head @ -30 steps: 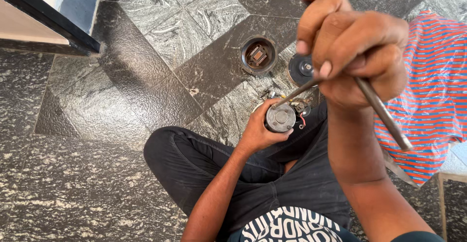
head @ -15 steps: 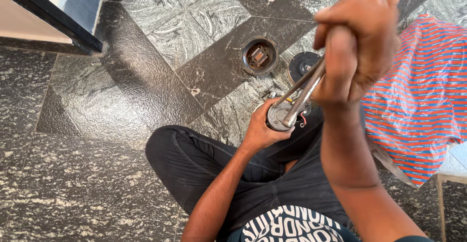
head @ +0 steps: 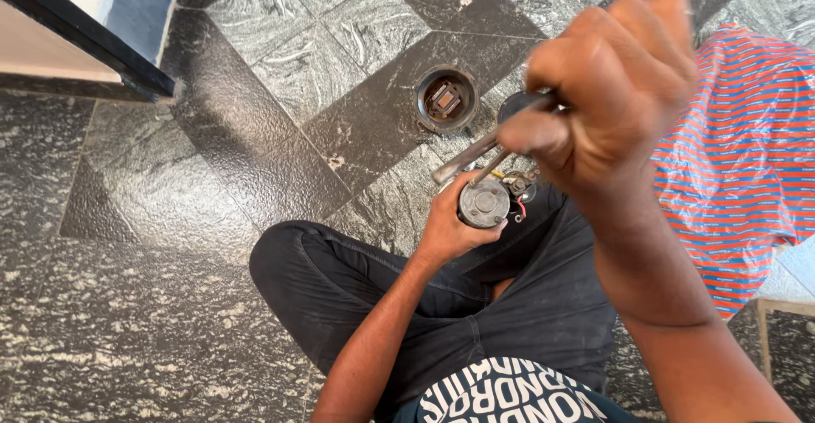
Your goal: The person sits on the floor and disassembles a small cylindrical electrical device, likely a motor, using a screwdriver and pliers. They remove the end cap, separate the internal components, and manipulate wires and parts before reassembling the unit.
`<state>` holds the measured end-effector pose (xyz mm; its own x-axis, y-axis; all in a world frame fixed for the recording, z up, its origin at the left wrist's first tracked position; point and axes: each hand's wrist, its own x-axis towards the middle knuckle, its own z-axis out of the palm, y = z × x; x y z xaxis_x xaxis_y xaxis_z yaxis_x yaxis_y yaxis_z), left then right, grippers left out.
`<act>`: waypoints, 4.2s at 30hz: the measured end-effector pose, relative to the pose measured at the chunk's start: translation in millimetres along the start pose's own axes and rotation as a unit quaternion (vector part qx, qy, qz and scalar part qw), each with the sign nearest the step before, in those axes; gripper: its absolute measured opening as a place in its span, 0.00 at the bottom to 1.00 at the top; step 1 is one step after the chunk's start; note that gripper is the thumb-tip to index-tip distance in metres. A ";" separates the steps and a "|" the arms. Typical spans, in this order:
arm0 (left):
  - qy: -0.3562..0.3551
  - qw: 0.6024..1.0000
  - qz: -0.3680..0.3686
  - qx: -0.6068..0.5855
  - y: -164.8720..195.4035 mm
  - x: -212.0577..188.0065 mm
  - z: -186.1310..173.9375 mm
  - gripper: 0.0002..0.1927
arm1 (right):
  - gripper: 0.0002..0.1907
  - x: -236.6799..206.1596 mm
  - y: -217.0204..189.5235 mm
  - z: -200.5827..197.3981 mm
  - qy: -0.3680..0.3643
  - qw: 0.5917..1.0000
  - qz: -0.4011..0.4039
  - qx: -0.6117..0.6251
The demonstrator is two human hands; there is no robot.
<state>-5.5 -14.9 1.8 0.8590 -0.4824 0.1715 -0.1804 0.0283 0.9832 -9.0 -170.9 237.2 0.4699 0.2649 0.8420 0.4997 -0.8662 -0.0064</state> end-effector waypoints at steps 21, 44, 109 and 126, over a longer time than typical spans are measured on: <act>-0.001 0.998 0.032 -0.054 2.7 -2.5 -0.9 0.39 | 0.33 -19.9 29.5 -20.7 0.111 0.986 0.083 0.090; -0.035 0.999 0.021 -0.036 4.0 -1.0 -6.5 0.42 | 0.37 15.9 19.1 -49.0 0.017 0.961 -0.214 0.175; -0.022 0.998 0.043 -0.044 7.0 -2.4 -6.5 0.41 | 0.19 -75.3 -32.7 -68.5 -0.032 0.895 0.262 0.359; -0.024 0.999 0.029 -0.030 6.9 -1.1 -5.9 0.42 | 0.13 -80.3 -34.1 -39.4 0.056 0.823 0.289 0.486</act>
<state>-4.9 -9.1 8.8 0.8241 -0.5192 0.2266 -0.1991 0.1091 0.9739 -92.4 -179.3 191.1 0.7905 -0.1604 0.5911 0.5882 -0.0704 -0.8056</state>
